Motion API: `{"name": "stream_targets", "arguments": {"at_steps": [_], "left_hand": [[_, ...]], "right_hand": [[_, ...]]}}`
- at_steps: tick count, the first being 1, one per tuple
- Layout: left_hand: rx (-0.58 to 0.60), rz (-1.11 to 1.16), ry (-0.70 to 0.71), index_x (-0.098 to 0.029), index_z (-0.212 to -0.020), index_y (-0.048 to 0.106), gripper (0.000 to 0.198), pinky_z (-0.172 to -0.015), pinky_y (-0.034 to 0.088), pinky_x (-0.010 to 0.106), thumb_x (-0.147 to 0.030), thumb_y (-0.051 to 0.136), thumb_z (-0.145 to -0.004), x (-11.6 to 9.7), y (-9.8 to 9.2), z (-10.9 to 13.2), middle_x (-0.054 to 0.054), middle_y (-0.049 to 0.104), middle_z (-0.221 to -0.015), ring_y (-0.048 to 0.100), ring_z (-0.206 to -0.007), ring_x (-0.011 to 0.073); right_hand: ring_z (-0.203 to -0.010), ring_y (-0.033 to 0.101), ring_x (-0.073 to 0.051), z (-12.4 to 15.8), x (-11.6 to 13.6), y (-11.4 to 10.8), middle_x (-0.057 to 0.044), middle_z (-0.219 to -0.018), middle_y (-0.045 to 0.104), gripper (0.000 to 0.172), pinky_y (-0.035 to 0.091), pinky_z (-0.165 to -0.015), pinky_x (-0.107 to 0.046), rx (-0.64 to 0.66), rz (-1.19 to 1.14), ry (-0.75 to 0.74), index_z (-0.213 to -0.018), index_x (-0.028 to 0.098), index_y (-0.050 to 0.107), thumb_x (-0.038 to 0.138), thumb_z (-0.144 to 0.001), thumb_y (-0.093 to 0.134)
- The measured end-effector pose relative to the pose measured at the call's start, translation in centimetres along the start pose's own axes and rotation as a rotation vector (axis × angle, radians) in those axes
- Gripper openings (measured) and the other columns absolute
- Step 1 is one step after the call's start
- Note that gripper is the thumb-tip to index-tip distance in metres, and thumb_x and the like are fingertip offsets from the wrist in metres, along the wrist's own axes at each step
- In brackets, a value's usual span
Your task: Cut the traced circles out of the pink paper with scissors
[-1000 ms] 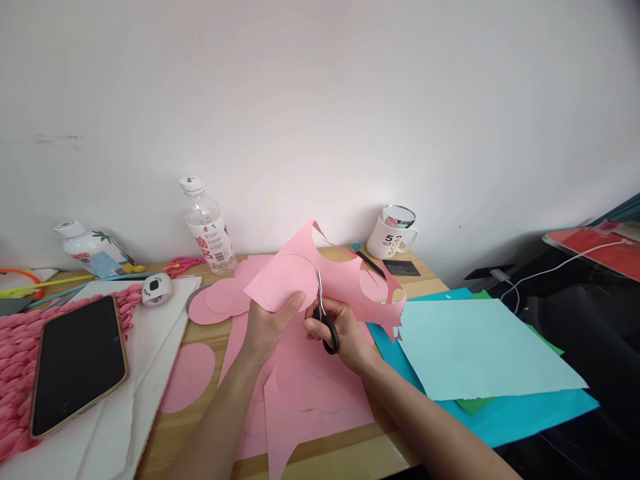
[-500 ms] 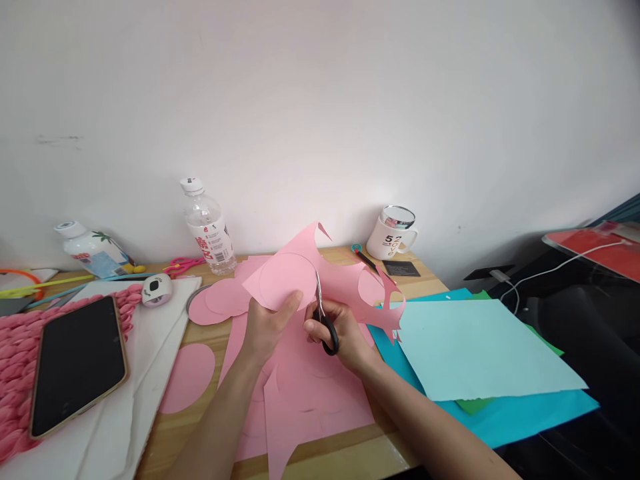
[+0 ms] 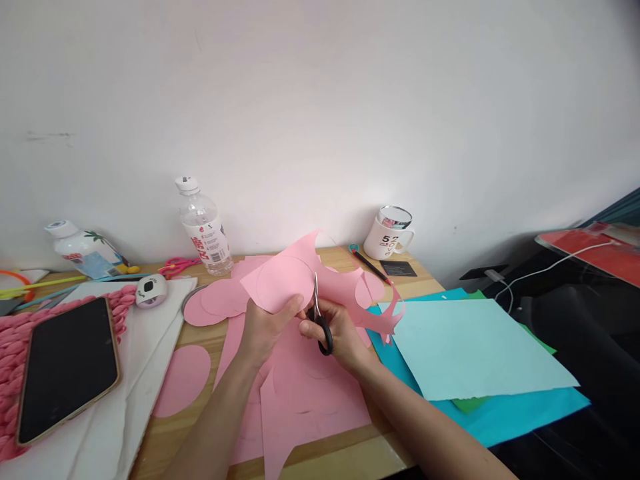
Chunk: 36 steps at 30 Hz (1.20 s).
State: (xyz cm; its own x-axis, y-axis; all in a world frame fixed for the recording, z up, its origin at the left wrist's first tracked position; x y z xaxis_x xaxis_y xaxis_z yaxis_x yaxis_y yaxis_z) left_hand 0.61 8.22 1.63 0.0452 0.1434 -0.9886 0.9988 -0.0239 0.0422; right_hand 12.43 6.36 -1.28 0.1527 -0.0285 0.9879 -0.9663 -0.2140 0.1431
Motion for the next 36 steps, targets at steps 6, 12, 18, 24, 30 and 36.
{"name": "stream_targets", "arguments": {"at_steps": [6, 12, 18, 24, 30, 36], "left_hand": [[0.044, 0.025, -0.03, -0.017, -0.068, 0.067, 0.011, -0.066, 0.053, 0.032, -0.027, 0.073, -0.067, 0.34, 0.17, -0.1, 0.004, 0.072, -0.072, 0.065, -0.068, 0.0197], [0.028, -0.042, -0.021, -0.016, -0.073, 0.069, 0.012, -0.066, 0.053, 0.03, -0.026, 0.073, -0.067, 0.19, 0.0, -0.02, 0.004, 0.072, -0.075, 0.066, -0.074, 0.0208], [0.025, -0.055, -0.035, -0.016, -0.078, 0.069, 0.017, -0.069, 0.053, 0.031, -0.026, 0.074, -0.065, 0.13, -0.02, 0.0, 0.005, 0.073, -0.079, 0.067, -0.082, 0.0233], [0.008, -0.031, -0.038, -0.016, -0.083, 0.067, 0.025, -0.071, 0.054, 0.033, -0.027, 0.075, -0.062, -0.14, -0.01, 0.0, 0.005, 0.073, -0.079, 0.067, -0.081, 0.0235], [0.001, -0.031, -0.064, -0.016, -0.076, 0.068, 0.019, -0.068, 0.053, 0.032, -0.027, 0.075, -0.062, 0.21, -0.11, 0.02, 0.006, 0.074, -0.082, 0.067, -0.081, 0.0239], [0.002, -0.045, -0.063, -0.017, -0.067, 0.067, 0.013, -0.064, 0.052, 0.031, -0.029, 0.072, -0.066, 0.58, -0.25, -0.04, 0.002, 0.069, -0.065, 0.064, -0.066, 0.0197]], "right_hand": [[-0.064, 0.041, -0.013, 0.02, 0.54, -0.05, 0.001, -0.07, 0.05, 0.043, 0.035, -0.059, -0.027, 0.006, -0.002, -0.025, -0.077, 0.019, 0.053, 0.051, -0.061, 0.078], [-0.063, 0.037, -0.013, 0.13, 0.69, -0.04, 0.001, -0.069, 0.048, 0.039, 0.031, -0.058, -0.026, 0.029, 0.029, -0.031, -0.077, 0.019, 0.054, 0.05, -0.065, 0.076], [-0.063, 0.038, -0.013, 0.05, 0.57, -0.22, 0.002, -0.068, 0.047, 0.039, 0.032, -0.059, -0.026, 0.029, 0.044, -0.044, -0.076, 0.02, 0.056, 0.051, -0.066, 0.076], [-0.063, 0.04, -0.014, 0.04, 0.63, -0.15, 0.001, -0.069, 0.051, 0.04, 0.034, -0.06, -0.027, 0.035, 0.04, -0.046, -0.077, 0.02, 0.057, 0.054, -0.066, 0.075], [-0.062, 0.039, -0.013, 0.11, 0.62, -0.21, 0.002, -0.067, 0.047, 0.038, 0.033, -0.059, -0.027, 0.025, 0.031, -0.026, -0.071, 0.019, 0.054, 0.05, -0.066, 0.075], [-0.06, 0.04, -0.013, 0.14, 0.42, -0.4, 0.002, -0.064, 0.049, 0.036, 0.032, -0.058, -0.028, 0.013, 0.039, -0.018, -0.069, 0.019, 0.054, 0.048, -0.069, 0.075]]}}
Point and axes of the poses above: each hand's wrist, its own z-axis away from the middle knuckle, its own y-axis out of the palm, x = y × z, the point moved 8 cm from there along -z, towards the middle knuckle
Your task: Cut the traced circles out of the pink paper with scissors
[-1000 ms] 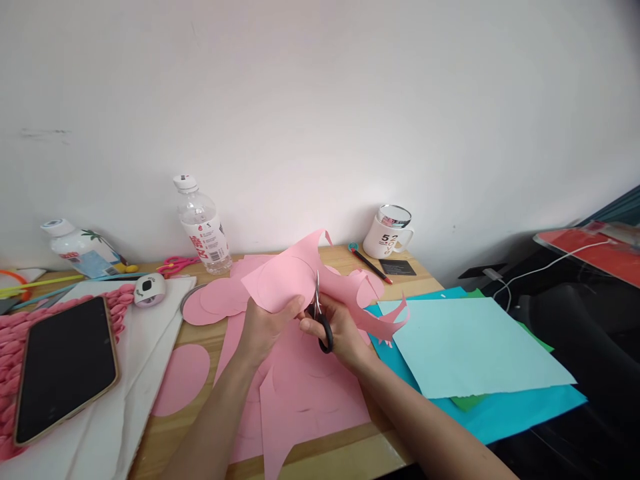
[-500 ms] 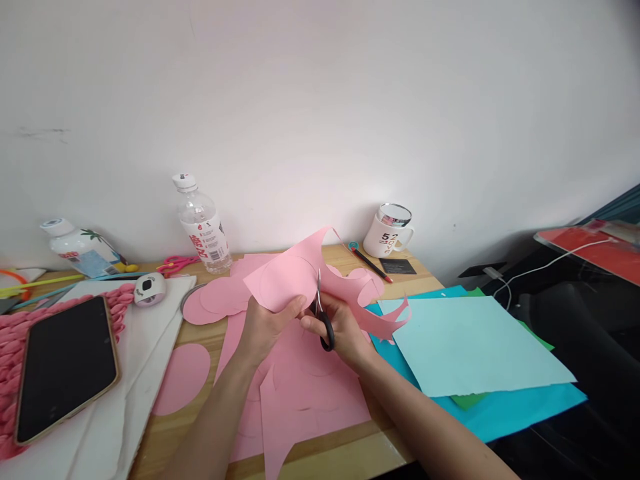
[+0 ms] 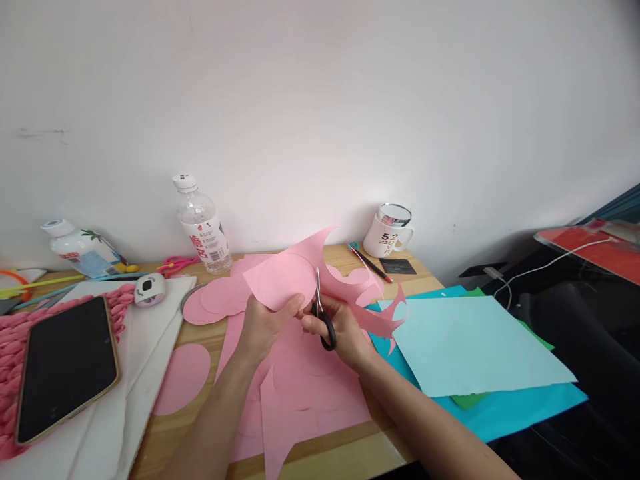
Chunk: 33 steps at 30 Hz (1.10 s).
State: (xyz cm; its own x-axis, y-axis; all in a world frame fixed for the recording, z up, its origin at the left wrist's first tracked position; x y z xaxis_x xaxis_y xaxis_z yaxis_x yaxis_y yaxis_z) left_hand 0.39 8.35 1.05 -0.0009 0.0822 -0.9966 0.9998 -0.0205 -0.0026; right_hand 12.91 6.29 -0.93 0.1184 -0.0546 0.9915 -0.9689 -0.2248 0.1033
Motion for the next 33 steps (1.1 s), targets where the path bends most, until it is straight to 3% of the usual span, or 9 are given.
{"name": "stream_targets", "arguments": {"at_steps": [6, 14, 21, 28, 33], "left_hand": [[0.038, 0.007, 0.013, -0.017, -0.056, 0.063, 0.021, -0.062, 0.052, 0.031, -0.032, 0.07, -0.069, 0.0, 0.2, -0.1, 0.002, 0.067, -0.059, 0.063, -0.061, 0.0187], [-0.013, 0.021, -0.04, -0.016, -0.056, 0.062, 0.016, -0.056, 0.049, 0.026, -0.026, 0.072, -0.063, -0.3, 0.0, 0.0, 0.0, 0.064, -0.055, 0.06, -0.056, 0.0149], [0.027, 0.049, -0.024, -0.016, -0.049, 0.056, 0.028, -0.055, 0.046, 0.025, -0.031, 0.067, -0.07, -0.6, 0.6, 0.1, -0.001, 0.058, -0.051, 0.054, -0.052, 0.0121], [-0.037, -0.06, -0.07, -0.017, -0.046, 0.053, 0.028, -0.051, 0.042, 0.025, -0.03, 0.07, -0.064, 0.0, -0.2, 0.0, -0.002, 0.054, -0.046, 0.052, -0.05, 0.012], [-0.035, -0.116, -0.073, -0.017, -0.045, 0.054, 0.027, -0.049, 0.04, 0.025, -0.031, 0.07, -0.061, 0.2, -0.4, -0.1, -0.002, 0.054, -0.045, 0.051, -0.049, 0.0121]], "right_hand": [[-0.055, 0.04, -0.012, -0.1, 0.4, 0.1, 0.004, -0.058, 0.043, 0.042, 0.031, -0.055, -0.027, 0.001, -0.017, -0.009, -0.063, 0.02, 0.048, 0.051, -0.066, 0.076], [-0.051, 0.043, -0.011, -0.1, -0.1, 0.1, 0.004, -0.053, 0.047, 0.042, 0.034, -0.053, -0.026, 0.004, -0.061, 0.002, -0.062, 0.018, 0.049, 0.049, -0.066, 0.077], [-0.054, 0.04, -0.01, 0.1, -0.4, 0.5, 0.005, -0.056, 0.045, 0.033, 0.036, -0.056, -0.026, 0.06, -0.088, 0.02, -0.067, 0.018, 0.053, 0.042, -0.072, 0.075], [-0.064, 0.04, -0.012, 0.0, -0.2, 0.1, 0.002, -0.07, 0.048, 0.032, 0.032, -0.056, -0.025, 0.048, -0.014, -0.001, -0.08, 0.018, 0.058, 0.042, -0.069, 0.077], [-0.063, 0.04, -0.012, -0.2, -0.4, -0.4, 0.003, -0.069, 0.045, 0.035, 0.033, -0.055, -0.025, 0.027, 0.013, -0.021, -0.078, 0.019, 0.055, 0.045, -0.069, 0.077]]}}
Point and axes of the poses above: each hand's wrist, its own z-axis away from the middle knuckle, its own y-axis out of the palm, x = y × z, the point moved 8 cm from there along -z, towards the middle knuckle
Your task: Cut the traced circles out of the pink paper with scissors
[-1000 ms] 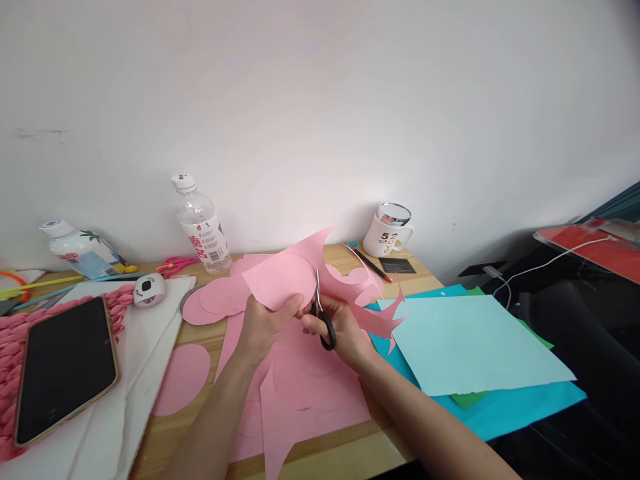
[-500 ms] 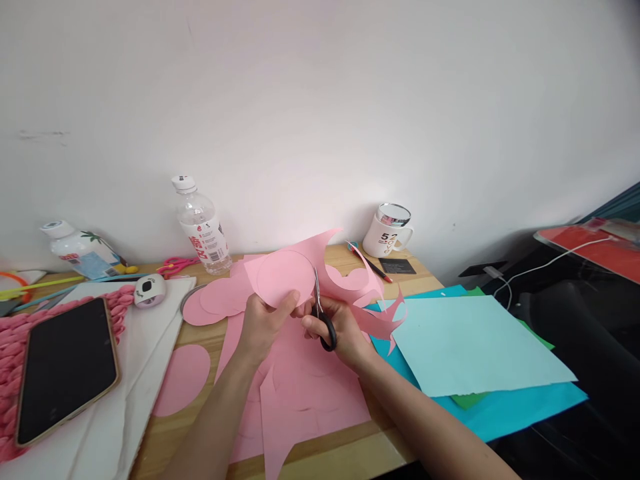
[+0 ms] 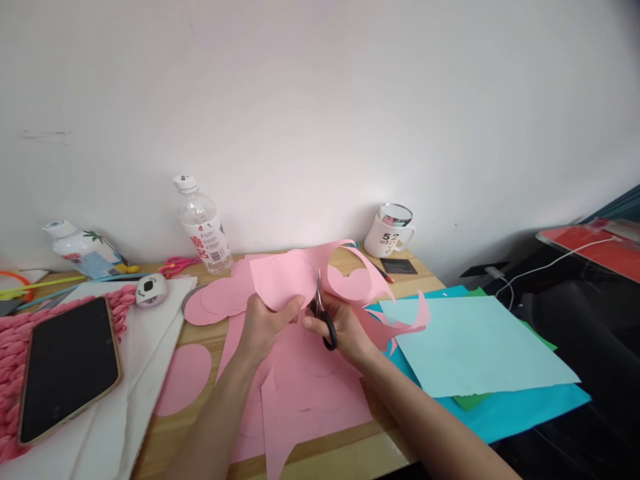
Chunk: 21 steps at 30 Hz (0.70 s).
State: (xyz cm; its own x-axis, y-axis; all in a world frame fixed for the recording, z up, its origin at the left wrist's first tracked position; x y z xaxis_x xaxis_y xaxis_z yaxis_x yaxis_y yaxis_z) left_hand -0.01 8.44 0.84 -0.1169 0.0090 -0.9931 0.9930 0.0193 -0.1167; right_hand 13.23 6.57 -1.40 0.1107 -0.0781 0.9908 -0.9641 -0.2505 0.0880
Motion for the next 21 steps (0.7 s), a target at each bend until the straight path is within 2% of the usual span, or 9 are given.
{"name": "stream_targets", "arguments": {"at_steps": [8, 16, 21], "left_hand": [[0.006, -0.003, 0.018, -0.017, -0.046, 0.055, 0.026, -0.05, 0.042, 0.025, -0.031, 0.07, -0.062, -0.33, 0.1, 0.17, -0.001, 0.055, -0.046, 0.052, -0.05, 0.0122], [0.015, -0.013, 0.01, -0.016, -0.048, 0.058, 0.022, -0.049, 0.044, 0.025, -0.029, 0.069, -0.062, -0.74, 0.23, 0.33, 0.0, 0.06, -0.048, 0.057, -0.05, 0.0143], [0.007, -0.013, 0.013, -0.017, -0.047, 0.057, 0.023, -0.05, 0.045, 0.025, -0.03, 0.069, -0.061, -0.81, 0.18, 0.26, 0.0, 0.059, -0.047, 0.056, -0.05, 0.0144]], "right_hand": [[-0.064, 0.041, -0.012, -0.1, 0.13, 0.07, 0.002, -0.07, 0.045, 0.036, 0.033, -0.057, -0.025, 0.008, -0.01, -0.016, -0.084, 0.019, 0.057, 0.048, -0.07, 0.075], [-0.059, 0.038, -0.011, -0.15, 0.2, -0.09, 0.004, -0.065, 0.044, 0.038, 0.03, -0.052, -0.024, 0.01, 0.014, -0.001, -0.074, 0.019, 0.052, 0.045, -0.067, 0.079], [-0.061, 0.037, -0.011, -0.08, 0.03, -0.08, 0.004, -0.067, 0.043, 0.036, 0.03, -0.053, -0.024, 0.017, 0.014, 0.009, -0.079, 0.019, 0.055, 0.046, -0.069, 0.077]]}}
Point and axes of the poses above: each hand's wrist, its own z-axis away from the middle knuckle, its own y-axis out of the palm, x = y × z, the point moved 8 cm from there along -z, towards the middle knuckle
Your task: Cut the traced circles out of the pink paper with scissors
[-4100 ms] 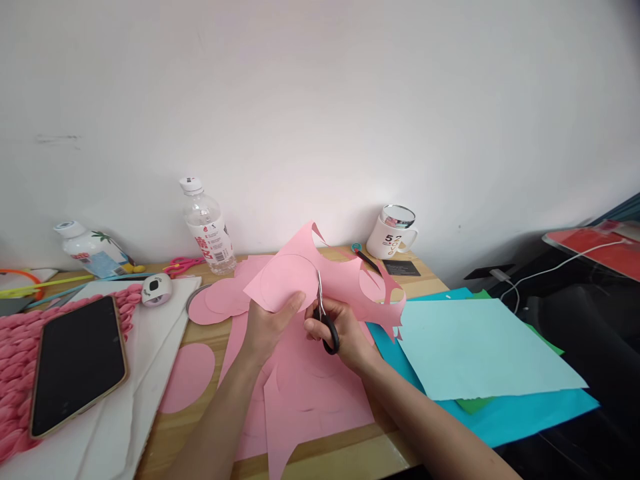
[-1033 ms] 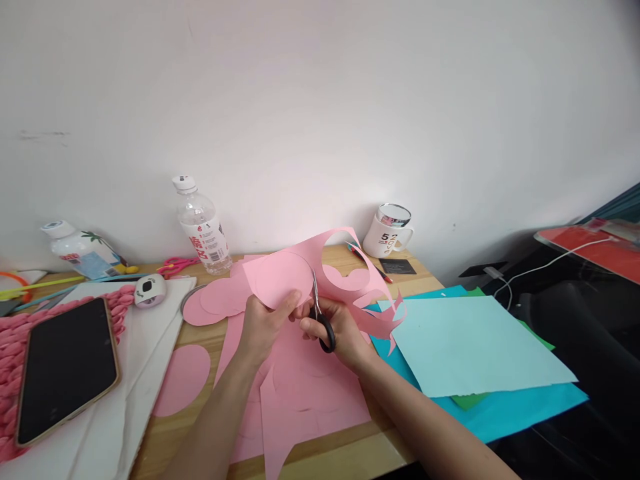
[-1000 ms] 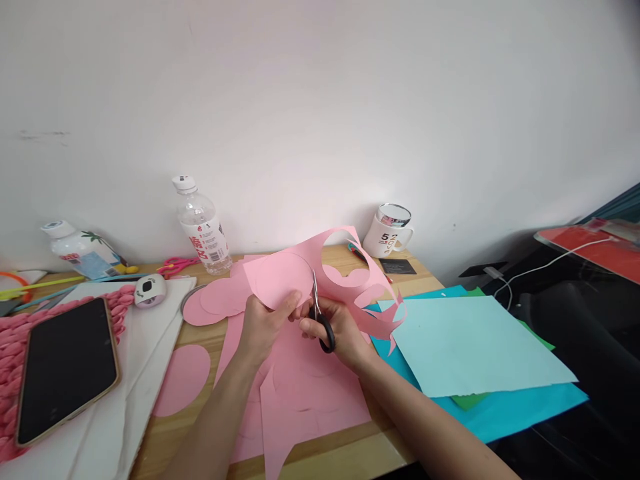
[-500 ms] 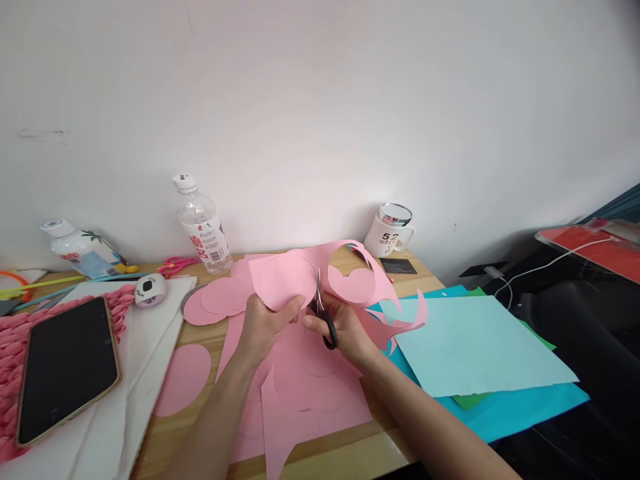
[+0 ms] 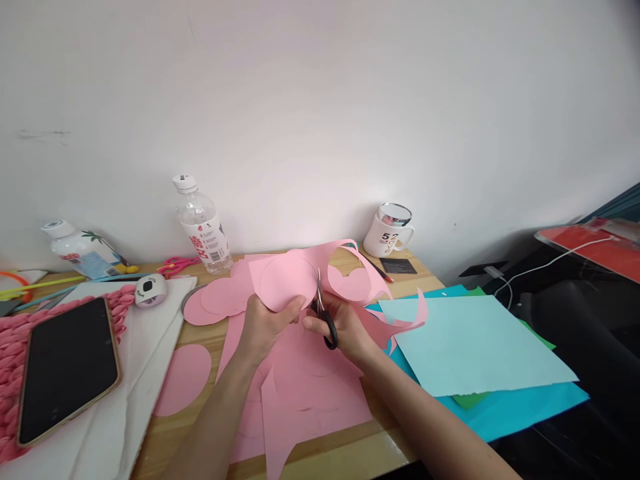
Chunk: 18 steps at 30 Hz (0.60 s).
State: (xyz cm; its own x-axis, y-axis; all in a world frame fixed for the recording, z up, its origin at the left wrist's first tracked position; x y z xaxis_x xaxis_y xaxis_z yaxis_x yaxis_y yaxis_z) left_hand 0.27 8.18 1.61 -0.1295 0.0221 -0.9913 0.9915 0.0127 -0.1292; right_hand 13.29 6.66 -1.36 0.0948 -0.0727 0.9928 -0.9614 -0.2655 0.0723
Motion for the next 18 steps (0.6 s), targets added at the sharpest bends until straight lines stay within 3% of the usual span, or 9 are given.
{"name": "stream_targets", "arguments": {"at_steps": [18], "left_hand": [[0.015, 0.039, -0.013, -0.018, -0.045, 0.052, 0.029, -0.05, 0.04, 0.026, -0.033, 0.071, -0.062, 1.0, -0.1, -0.2, -0.002, 0.052, -0.046, 0.049, -0.049, 0.0116]], "right_hand": [[-0.06, 0.044, -0.013, 0.2, -0.4, -0.2, 0.002, -0.065, 0.051, 0.034, 0.034, -0.055, -0.027, -0.023, -0.008, 0.036, -0.076, 0.019, 0.056, 0.046, -0.069, 0.075]]}}
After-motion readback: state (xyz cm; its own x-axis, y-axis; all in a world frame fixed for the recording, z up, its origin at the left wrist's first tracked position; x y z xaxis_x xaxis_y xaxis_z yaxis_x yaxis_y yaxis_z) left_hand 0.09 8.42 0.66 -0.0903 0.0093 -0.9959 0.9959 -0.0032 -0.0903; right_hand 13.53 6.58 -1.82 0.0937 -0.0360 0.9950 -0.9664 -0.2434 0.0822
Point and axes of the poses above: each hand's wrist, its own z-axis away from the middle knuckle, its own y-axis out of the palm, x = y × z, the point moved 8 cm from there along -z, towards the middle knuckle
